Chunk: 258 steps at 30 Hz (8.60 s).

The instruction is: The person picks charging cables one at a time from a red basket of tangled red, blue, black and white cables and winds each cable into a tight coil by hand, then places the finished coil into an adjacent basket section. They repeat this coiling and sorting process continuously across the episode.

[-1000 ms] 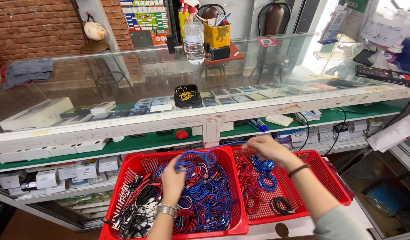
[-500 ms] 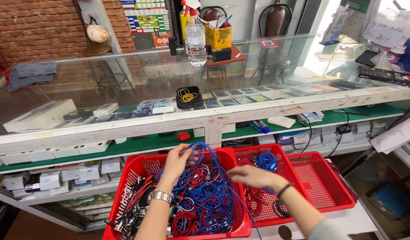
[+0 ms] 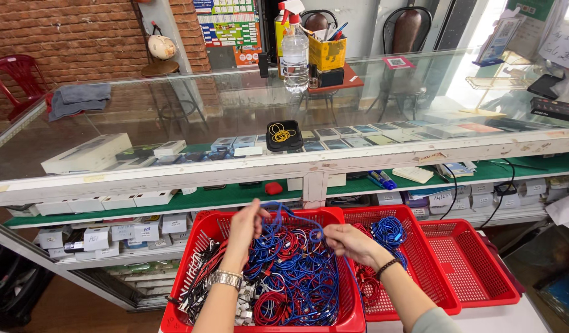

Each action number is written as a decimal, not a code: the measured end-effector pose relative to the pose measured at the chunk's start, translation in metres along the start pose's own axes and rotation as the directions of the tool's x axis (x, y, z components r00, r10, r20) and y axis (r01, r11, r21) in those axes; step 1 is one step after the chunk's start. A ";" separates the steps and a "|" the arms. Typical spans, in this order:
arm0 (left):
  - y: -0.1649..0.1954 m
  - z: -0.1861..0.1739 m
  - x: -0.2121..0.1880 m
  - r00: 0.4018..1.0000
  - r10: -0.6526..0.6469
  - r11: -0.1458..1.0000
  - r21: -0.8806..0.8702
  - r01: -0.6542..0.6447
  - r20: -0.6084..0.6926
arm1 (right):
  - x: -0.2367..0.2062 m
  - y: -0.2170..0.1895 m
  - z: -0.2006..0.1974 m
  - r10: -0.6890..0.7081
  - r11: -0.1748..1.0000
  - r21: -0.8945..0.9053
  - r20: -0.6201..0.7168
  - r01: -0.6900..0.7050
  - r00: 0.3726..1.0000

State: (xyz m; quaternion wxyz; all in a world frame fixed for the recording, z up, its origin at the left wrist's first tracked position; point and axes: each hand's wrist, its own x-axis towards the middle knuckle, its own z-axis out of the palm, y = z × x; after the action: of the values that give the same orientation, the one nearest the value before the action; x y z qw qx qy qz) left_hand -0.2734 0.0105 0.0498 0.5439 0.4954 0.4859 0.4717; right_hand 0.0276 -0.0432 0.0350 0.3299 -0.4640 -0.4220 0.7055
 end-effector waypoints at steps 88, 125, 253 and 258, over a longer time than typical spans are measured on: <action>-0.018 0.041 -0.013 0.932 -0.174 0.974 -0.085 0.210 0.317 | 0.016 -0.070 0.023 -0.233 0.880 -0.442 -0.076 0.177 0.970; 0.026 0.070 -0.019 0.840 -0.158 0.949 0.315 -0.017 0.519 | -0.035 -0.048 0.005 -0.241 0.851 -0.499 -0.092 0.164 0.966; -0.078 0.239 0.009 0.913 0.362 0.696 0.597 -0.399 0.188 | 0.006 0.025 -0.117 -0.720 0.422 -0.903 -0.277 0.084 0.637; -0.076 0.141 0.014 0.954 0.228 0.828 0.554 -0.085 -0.195 | 0.049 0.026 -0.039 -0.594 0.414 -0.879 -0.065 0.236 0.802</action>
State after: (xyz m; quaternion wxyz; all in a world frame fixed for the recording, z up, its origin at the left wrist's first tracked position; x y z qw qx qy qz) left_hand -0.1299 0.0086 -0.0218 0.2751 0.6023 0.6217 0.4185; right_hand 0.0444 -0.0008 -0.0152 0.3058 -0.5636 -0.7391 0.2064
